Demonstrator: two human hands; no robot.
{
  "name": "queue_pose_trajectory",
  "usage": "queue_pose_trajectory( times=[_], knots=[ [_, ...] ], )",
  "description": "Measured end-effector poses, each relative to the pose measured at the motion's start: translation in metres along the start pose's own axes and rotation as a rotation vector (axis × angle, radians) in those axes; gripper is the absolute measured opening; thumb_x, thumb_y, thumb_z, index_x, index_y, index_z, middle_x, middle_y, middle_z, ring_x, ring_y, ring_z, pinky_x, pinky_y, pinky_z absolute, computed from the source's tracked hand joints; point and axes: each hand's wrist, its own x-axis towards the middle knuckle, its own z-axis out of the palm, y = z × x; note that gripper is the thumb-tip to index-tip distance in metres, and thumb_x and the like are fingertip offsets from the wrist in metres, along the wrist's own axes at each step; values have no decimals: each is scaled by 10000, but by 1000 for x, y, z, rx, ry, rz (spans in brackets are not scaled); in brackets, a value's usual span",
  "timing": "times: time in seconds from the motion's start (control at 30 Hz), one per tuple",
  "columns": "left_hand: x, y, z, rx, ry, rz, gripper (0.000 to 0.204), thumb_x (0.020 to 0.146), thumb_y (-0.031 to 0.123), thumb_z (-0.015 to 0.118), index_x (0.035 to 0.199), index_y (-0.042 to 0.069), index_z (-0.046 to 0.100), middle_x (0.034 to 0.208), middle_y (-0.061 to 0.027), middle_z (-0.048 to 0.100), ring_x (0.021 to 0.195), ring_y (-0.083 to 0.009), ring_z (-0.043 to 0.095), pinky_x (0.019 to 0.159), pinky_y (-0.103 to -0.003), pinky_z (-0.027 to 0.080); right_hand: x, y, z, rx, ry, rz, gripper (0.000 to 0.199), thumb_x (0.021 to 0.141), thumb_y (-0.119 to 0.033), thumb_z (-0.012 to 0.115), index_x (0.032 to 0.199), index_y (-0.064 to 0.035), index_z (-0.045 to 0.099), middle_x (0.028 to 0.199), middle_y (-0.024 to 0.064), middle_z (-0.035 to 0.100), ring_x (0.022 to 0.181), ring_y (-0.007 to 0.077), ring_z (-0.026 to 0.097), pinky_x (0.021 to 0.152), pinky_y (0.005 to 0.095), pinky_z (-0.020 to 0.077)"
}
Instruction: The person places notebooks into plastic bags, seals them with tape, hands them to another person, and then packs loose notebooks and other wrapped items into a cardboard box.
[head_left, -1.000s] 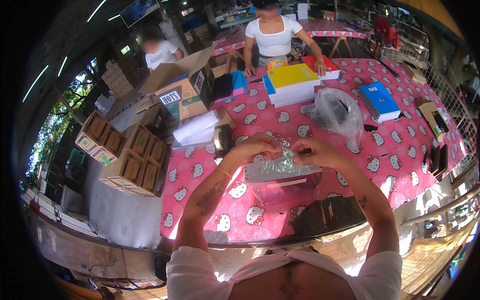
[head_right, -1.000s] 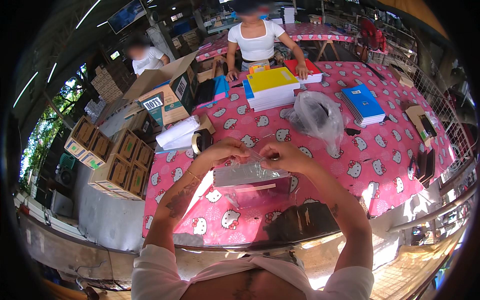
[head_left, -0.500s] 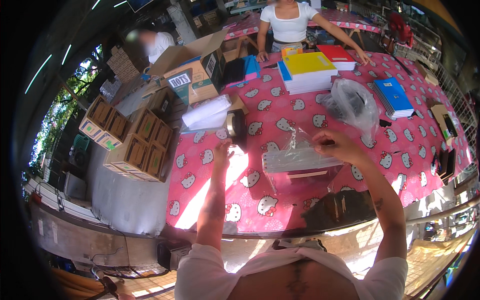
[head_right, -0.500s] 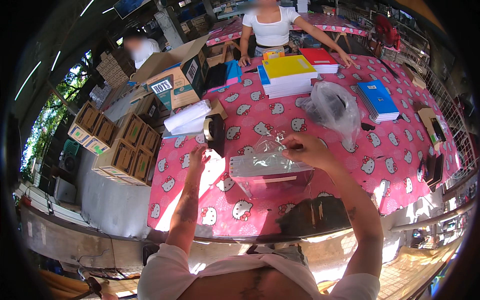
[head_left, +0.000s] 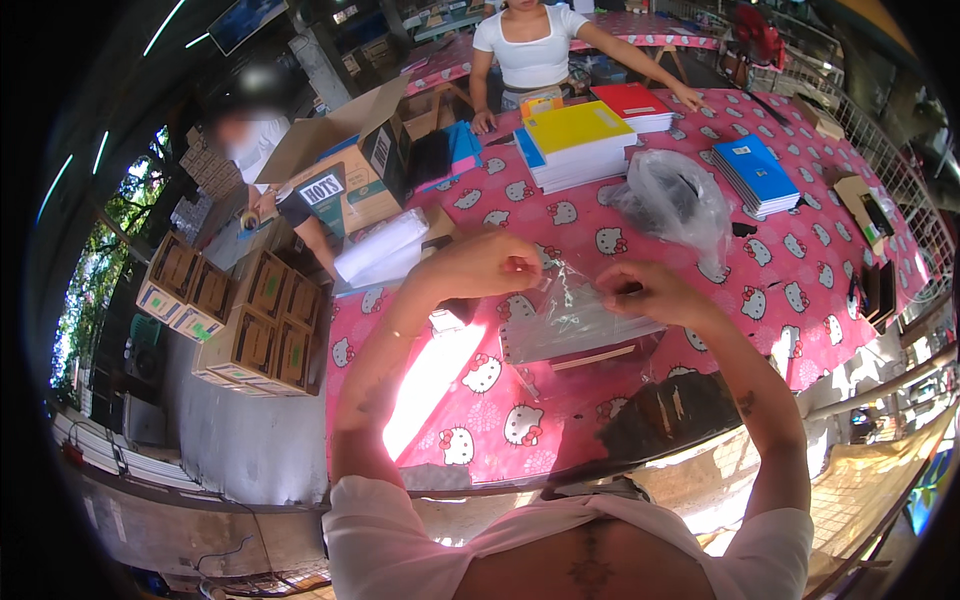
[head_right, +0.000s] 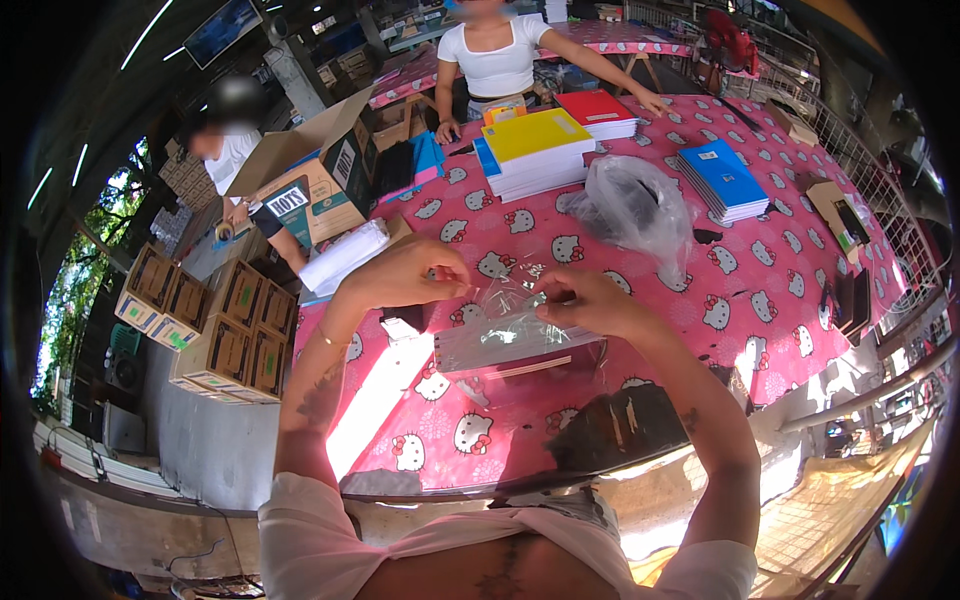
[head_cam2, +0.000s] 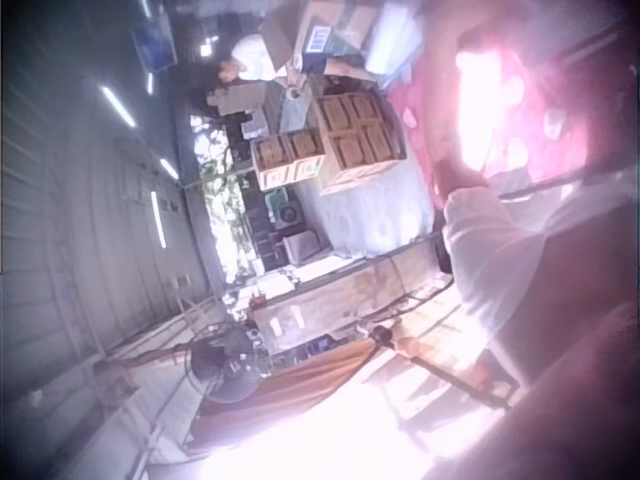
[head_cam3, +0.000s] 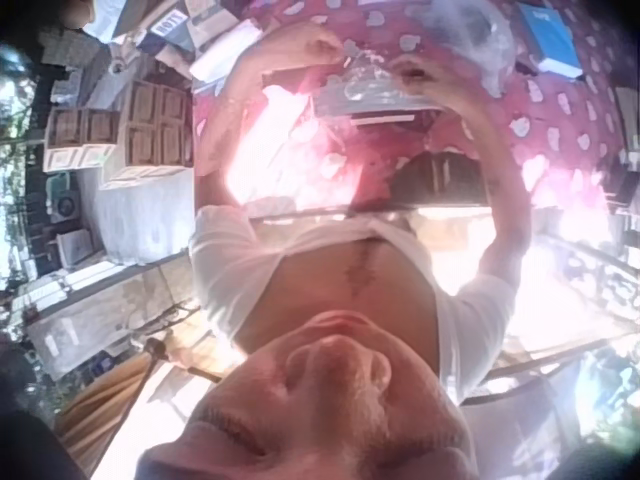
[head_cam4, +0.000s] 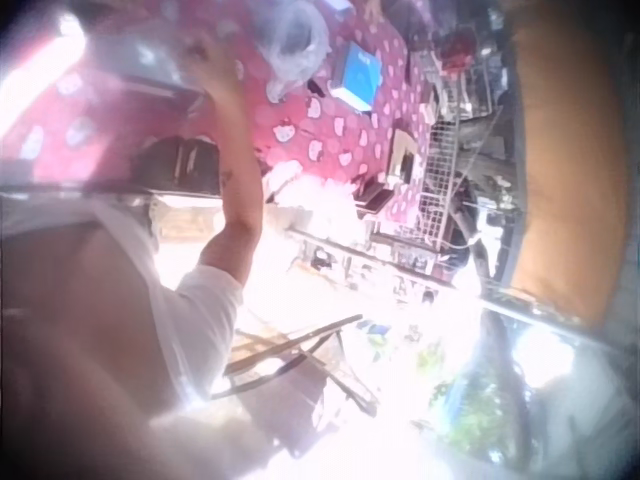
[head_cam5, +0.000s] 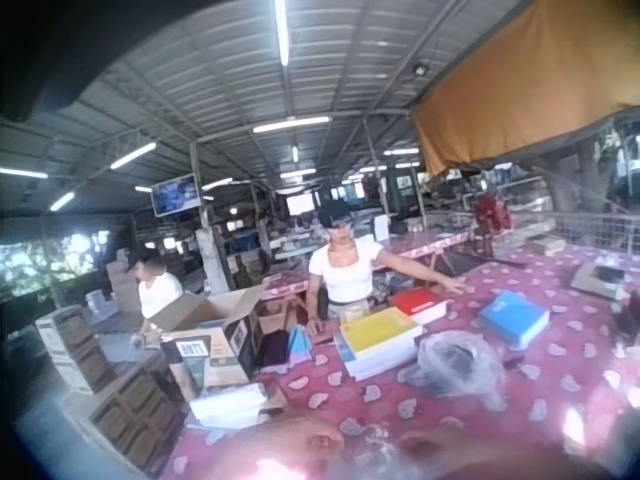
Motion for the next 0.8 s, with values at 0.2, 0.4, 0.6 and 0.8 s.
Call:
queue_pose_trajectory(
  times=[0.2, 0.4, 0.6, 0.8],
  knots=[
    [89, -32, 54, 53, -824, -20, 212, 838, 246, 726, 846, 35, 728, 735, -55, 689, 662, -122, 599, 634, -293, 478, 2, 15, -7, -91, 59, -37, 387, 870, -217, 743, 1195, -53, 614, 965, 70, 699, 903, 153, 661, 807, 311, 520],
    [45, -112, 147, -828, -676, -196, 294, 868, 110, 623, 1151, 29, 632, 1015, -30, 631, 790, -110, 575, 695, -288, 499, 4, 12, -3, -219, 118, -119, 506, 828, -370, 758, 1222, -93, 606, 969, 95, 689, 904, 237, 674, 807, 371, 520],
    [-5, -103, 132, -936, -257, -218, 388, 816, 60, 694, 1188, 33, 588, 1015, -45, 645, 785, -128, 613, 670, -279, 523, 3, 8, 4, -263, 139, -136, 536, 828, -361, 755, 1260, -102, 573, 1016, 97, 676, 933, 239, 661, 826, 373, 508],
    [-142, -81, 194, -1099, 200, -256, 512, 765, 11, 765, 1226, 37, 544, 1016, -60, 659, 780, -145, 650, 645, -271, 547, -12, 11, 10, -128, 218, -197, 500, 864, -362, 732, 1260, -104, 572, 1081, 95, 649, 971, 201, 645, 826, 352, 511]
  ],
)
